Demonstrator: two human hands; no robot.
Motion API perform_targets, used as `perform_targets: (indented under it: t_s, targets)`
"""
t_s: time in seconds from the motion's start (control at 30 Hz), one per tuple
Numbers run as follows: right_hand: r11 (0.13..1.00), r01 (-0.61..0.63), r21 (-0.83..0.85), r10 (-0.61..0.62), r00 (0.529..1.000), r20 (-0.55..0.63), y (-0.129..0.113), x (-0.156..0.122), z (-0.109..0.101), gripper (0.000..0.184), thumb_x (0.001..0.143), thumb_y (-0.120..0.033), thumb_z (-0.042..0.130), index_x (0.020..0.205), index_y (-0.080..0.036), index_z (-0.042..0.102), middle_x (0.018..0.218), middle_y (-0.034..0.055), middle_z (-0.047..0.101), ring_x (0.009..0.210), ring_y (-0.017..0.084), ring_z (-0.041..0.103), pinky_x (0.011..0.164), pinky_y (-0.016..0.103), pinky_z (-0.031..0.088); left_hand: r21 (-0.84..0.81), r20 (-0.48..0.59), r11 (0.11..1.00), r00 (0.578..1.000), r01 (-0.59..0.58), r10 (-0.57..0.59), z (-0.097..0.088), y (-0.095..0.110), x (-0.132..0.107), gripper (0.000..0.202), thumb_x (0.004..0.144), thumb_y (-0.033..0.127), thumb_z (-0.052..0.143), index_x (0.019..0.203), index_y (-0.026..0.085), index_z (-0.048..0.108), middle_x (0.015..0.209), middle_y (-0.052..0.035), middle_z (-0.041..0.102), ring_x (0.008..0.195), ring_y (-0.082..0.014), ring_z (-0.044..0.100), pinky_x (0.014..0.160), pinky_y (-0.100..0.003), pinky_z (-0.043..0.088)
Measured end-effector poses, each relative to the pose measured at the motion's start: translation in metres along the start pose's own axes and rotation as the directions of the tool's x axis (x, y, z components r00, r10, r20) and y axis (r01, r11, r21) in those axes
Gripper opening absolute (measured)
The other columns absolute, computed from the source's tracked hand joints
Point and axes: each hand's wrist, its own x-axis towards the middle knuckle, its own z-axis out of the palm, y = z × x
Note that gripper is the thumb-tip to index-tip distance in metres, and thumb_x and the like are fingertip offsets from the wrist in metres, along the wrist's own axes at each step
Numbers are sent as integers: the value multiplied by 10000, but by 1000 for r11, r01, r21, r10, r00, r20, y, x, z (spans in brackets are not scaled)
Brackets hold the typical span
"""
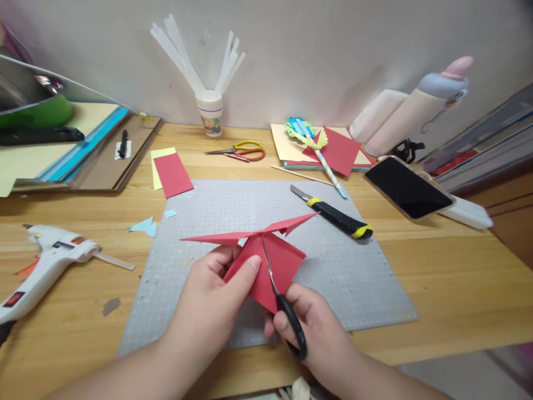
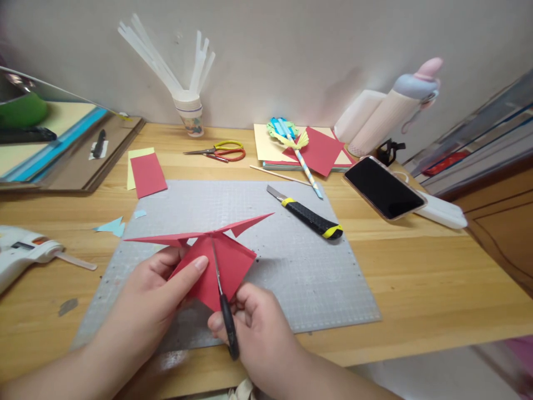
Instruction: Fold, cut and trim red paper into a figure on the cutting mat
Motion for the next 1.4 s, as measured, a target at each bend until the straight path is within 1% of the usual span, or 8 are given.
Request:
perform_targets:
  t_s: [0.13, 0.37, 0.57, 0.87, 1.0, 1.17, 1.27, 1.4]
  targets:
    - [1000, 13, 0, -13, 1000, -2, 0, 0, 0, 569, 628, -738, 688, 721, -199, 532, 623, -5, 539, 587, 127, 485, 580, 271, 426, -10, 1, 1000, 1000, -3, 3, 1, -1, -1, 227, 779, 399, 716, 840, 181, 695, 758, -39, 730, 663, -165, 640, 637, -257, 525]
    - [1000, 8, 8, -8, 1000, 4, 2, 0, -1, 586, 612, -731, 707, 781, -190, 558, 650, -4, 547, 568, 114, 453, 543, 251, 384, -41, -2, 999, 1000, 14, -14, 2, 0, 0, 224, 772, 396, 723, 855, 189, 698, 759, -32, 730, 645, -169, 648, 631, -272, 544]
    - [1000, -2, -8, 2, 1000, -11, 1, 0, -1, 568, 625, -729, 695, 761, -198, 548, 628, -3, 539, 604, 137, 491, 582, 270, 420, -13, 3, 1000, 1000, 7, -7, 0, -3, 0, 240, 783, 399, 715, 894, 186, 709, 790, -47, 738, 714, -192, 664, 716, -303, 540]
    - [1000, -28, 12, 29, 999, -29, -1, 0, 1, 535, 626, -710, 702, 698, -209, 527, 572, -21, 525, 575, 136, 505, 584, 279, 441, -4, -15, 1000, 1000, 4, -4, 1, -1, 0, 238, 776, 401, 713, 891, 193, 705, 824, -52, 749, 747, -210, 684, 716, -308, 540]
    - [999, -26, 43, 28, 999, -31, 3, 1, 0, 564, 601, -734, 704, 704, -207, 533, 561, -33, 508, 547, 125, 484, 563, 270, 416, 3, -30, 1000, 1000, -7, 7, 2, -2, 1, 258, 768, 397, 719, 918, 187, 696, 835, -57, 740, 767, -223, 686, 677, -303, 540]
    - [991, -7, 136, 7, 1000, -3, 7, 1, 1, 596, 581, -749, 718, 704, -198, 527, 539, -53, 504, 484, 84, 390, 511, 240, 335, -4, -72, 1000, 997, -19, 19, 3, -1, 1, 242, 752, 374, 734, 902, 190, 686, 850, -49, 732, 726, -199, 675, 654, -289, 535]
    - [991, -3, 134, 4, 1000, -6, 7, 0, 0, 577, 595, -730, 724, 695, -202, 514, 532, -55, 500, 477, 81, 370, 498, 238, 307, -27, -82, 1000, 997, -15, 13, 5, 1, 0, 231, 734, 361, 741, 879, 190, 683, 832, -45, 734, 663, -183, 661, 643, -293, 534]
    - [994, 1, 111, 1, 1000, -13, 6, 1, 1, 563, 600, -722, 717, 696, -204, 516, 540, -49, 495, 487, 89, 383, 504, 242, 317, -36, -72, 999, 997, -5, 3, 5, 2, 0, 252, 724, 369, 745, 894, 188, 698, 840, -50, 741, 701, -198, 675, 682, -304, 538]
